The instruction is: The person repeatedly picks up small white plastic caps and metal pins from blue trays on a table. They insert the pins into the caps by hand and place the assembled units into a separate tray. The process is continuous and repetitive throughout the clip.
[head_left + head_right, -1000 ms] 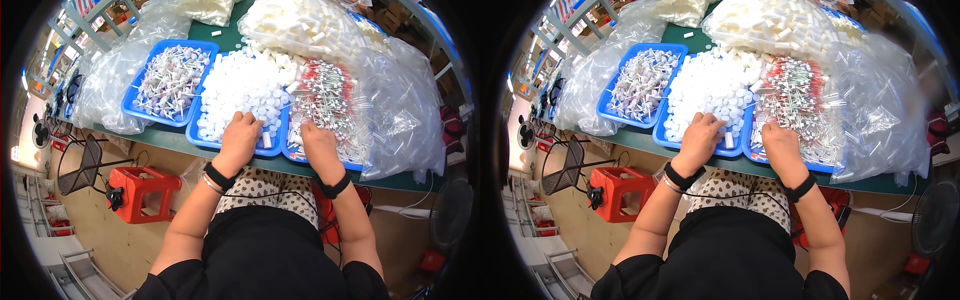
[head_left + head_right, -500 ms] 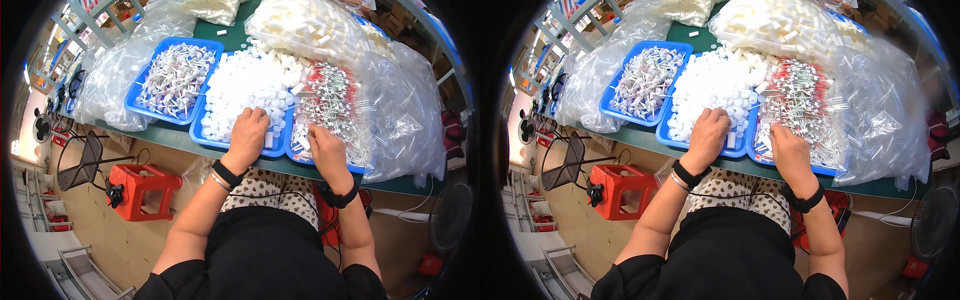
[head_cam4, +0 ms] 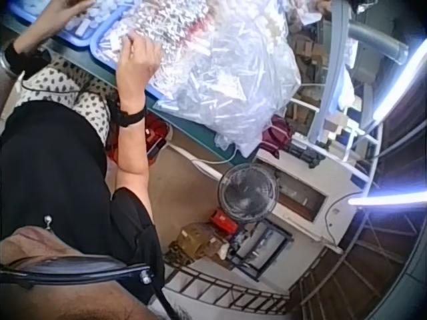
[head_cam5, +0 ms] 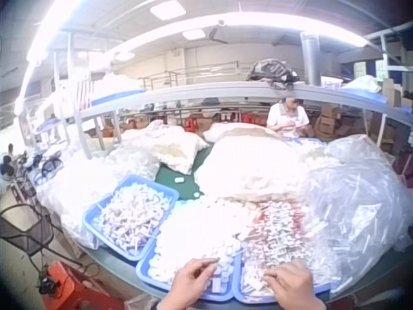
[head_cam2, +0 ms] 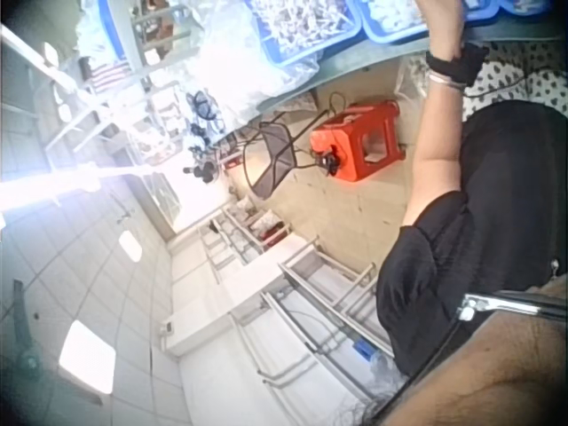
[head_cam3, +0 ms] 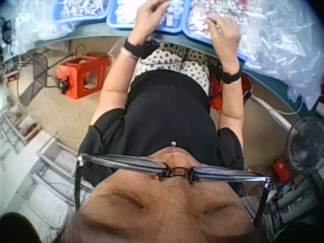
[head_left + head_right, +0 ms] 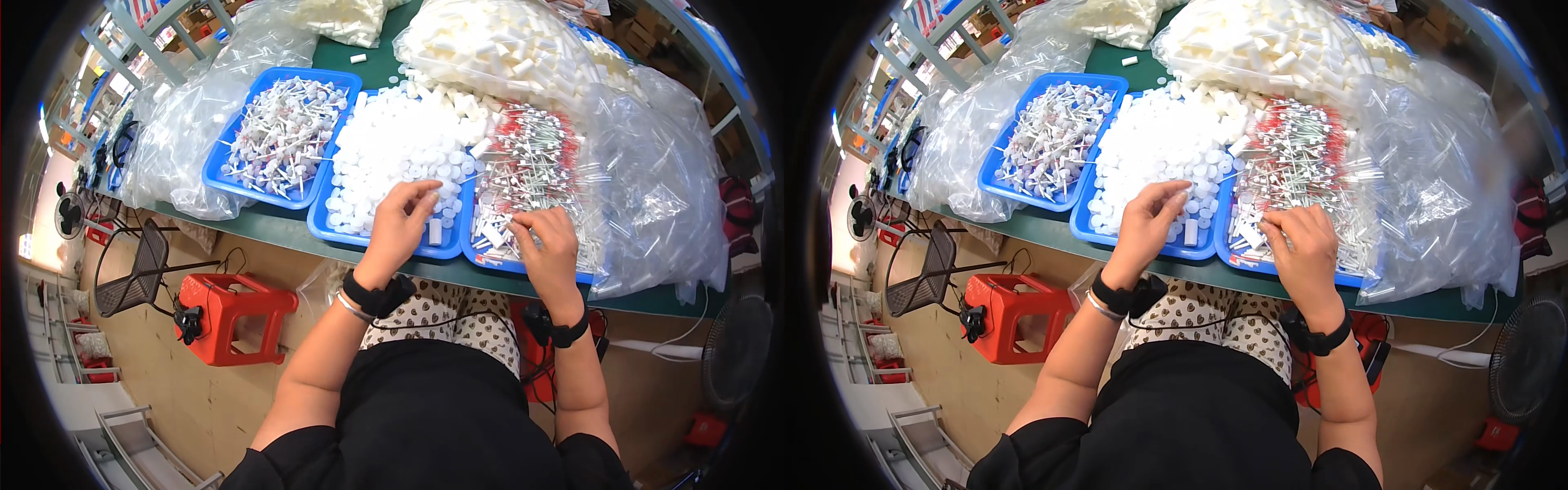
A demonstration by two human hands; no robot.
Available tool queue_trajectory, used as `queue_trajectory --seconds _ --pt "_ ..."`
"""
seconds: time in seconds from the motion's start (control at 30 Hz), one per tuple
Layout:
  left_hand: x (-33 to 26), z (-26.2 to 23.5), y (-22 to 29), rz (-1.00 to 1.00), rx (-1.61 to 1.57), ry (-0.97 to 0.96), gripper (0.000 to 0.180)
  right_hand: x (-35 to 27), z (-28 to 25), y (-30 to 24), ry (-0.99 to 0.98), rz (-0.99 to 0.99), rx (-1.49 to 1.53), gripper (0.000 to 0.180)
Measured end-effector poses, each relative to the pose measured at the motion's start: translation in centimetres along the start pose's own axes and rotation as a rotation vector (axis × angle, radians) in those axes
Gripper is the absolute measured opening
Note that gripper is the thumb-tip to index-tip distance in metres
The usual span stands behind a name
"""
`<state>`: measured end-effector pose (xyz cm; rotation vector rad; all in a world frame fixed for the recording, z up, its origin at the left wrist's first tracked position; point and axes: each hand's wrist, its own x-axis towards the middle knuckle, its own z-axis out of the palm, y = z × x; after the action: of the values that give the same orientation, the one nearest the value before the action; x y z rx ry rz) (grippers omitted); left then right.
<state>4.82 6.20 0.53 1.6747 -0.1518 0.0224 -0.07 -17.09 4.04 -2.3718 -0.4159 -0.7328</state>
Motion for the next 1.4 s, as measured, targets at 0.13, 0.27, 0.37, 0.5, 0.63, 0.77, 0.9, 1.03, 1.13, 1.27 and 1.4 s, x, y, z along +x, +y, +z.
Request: queue_trajectory --seconds 0.13,0.27,0.37,0.5,0.63,0.77,0.9,1.03,1.13,1.27,1.4 --pt "-2.5 0.8 0.8 -0.441 -0.791 -0.133 0.022 -0.5 -0.4 -1.5 -0.019 -0.044 0.033 0.010" --pt "-4.3 2.0 0.4 -0.640 -1.089 -0.140 0.029 -1.2 -0.2 -2.5 -0.054 -0.061 0.060 0.009" --pt "-4.9 2.4 -0.9 -0.689 -1.299 -0.242 0.033 -1.3 -0.3 -2.8 -0.094 -0.091 0.029 0.010" --pt "-5.0 2.8 -0.8 -0.708 -1.319 -0.240 0.036 -1.4 -0.2 -2.7 -0.108 -0.120 -0.004 0.011" --pt "-5.1 2.9 -0.7 -0.681 -1.268 -0.205 0.035 -1.4 -0.2 -2.8 -0.118 -0.131 -0.037 0.011" --pt "-5.3 2.9 -0.4 -0.598 -1.113 -0.184 0.030 -1.5 -0.3 -2.9 -0.101 -0.144 -0.055 0.011" --pt "-5.4 3.0 -0.5 -0.539 -1.001 -0.183 0.026 -1.4 -0.3 -2.8 -0.081 -0.162 -0.090 0.012" --pt "-5.4 3.0 -0.5 -0.587 -1.041 -0.196 0.028 -1.5 -0.3 -2.7 -0.071 -0.155 -0.105 0.013" --pt "-5.4 3.0 -0.5 -0.599 -1.062 -0.210 0.029 -1.6 -0.2 -2.6 -0.059 -0.145 -0.106 0.014" --pt "-5.4 3.0 -0.5 -0.605 -1.072 -0.206 0.029 -1.6 -0.3 -2.7 -0.072 -0.155 -0.108 0.015" --pt "-5.6 3.5 0.0 -0.598 -1.037 -0.160 0.028 -1.8 0.0 -3.2 -0.043 -0.224 -0.087 0.014"
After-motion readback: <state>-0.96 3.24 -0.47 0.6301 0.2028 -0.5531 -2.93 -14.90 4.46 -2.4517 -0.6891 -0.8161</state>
